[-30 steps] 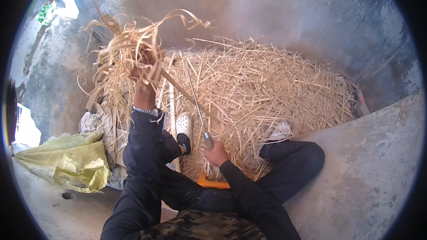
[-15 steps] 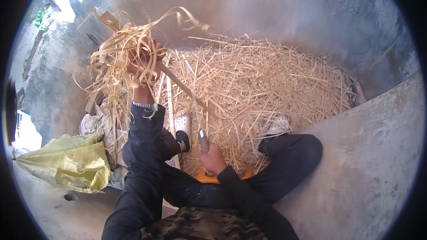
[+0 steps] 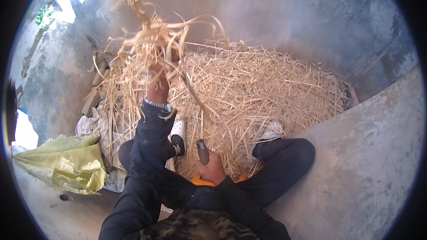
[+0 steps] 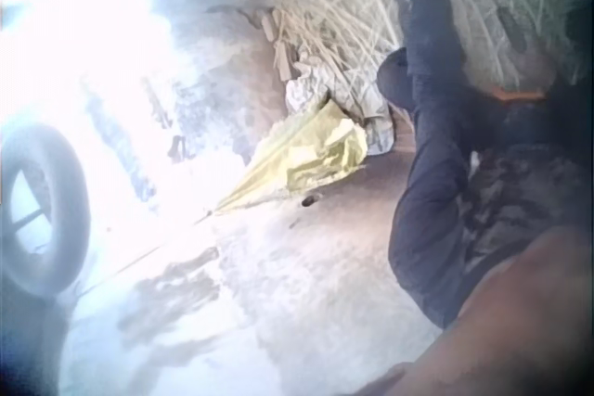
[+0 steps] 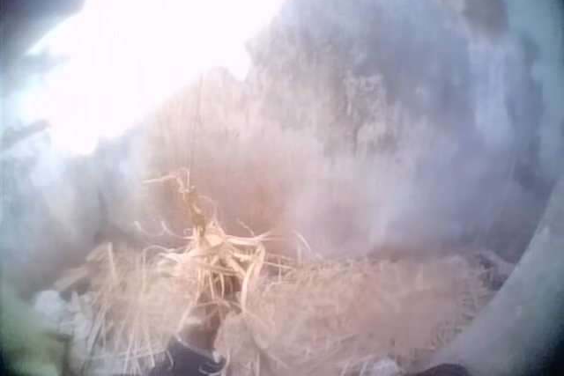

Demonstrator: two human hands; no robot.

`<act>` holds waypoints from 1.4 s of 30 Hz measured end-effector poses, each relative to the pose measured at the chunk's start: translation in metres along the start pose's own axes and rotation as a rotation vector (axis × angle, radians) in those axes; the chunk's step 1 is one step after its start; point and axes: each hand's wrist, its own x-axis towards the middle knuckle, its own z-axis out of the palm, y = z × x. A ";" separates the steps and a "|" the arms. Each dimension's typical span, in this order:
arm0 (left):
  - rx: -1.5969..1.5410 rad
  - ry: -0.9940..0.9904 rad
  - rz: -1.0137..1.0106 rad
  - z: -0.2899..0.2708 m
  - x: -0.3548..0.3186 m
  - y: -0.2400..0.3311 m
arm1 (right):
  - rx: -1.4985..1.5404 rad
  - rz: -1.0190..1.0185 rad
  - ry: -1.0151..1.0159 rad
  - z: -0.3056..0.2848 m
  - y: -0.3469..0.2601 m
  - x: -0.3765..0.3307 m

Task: The person sits on a straw-covered floor and uses a small knife to peel the outer layer off a long, thin stick. They rotate the stick and scrape along its length, creating thin shavings that fall onto the floor.

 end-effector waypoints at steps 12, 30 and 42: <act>-0.086 0.128 -0.181 0.011 0.036 -0.039 | 0.280 0.202 0.034 -0.015 -0.033 -0.001; 0.634 0.088 0.352 0.023 0.033 -0.044 | 1.242 0.738 -0.227 -0.034 -0.018 0.010; 0.555 0.212 0.315 0.021 0.093 -0.056 | -0.068 0.046 0.180 0.006 0.096 0.024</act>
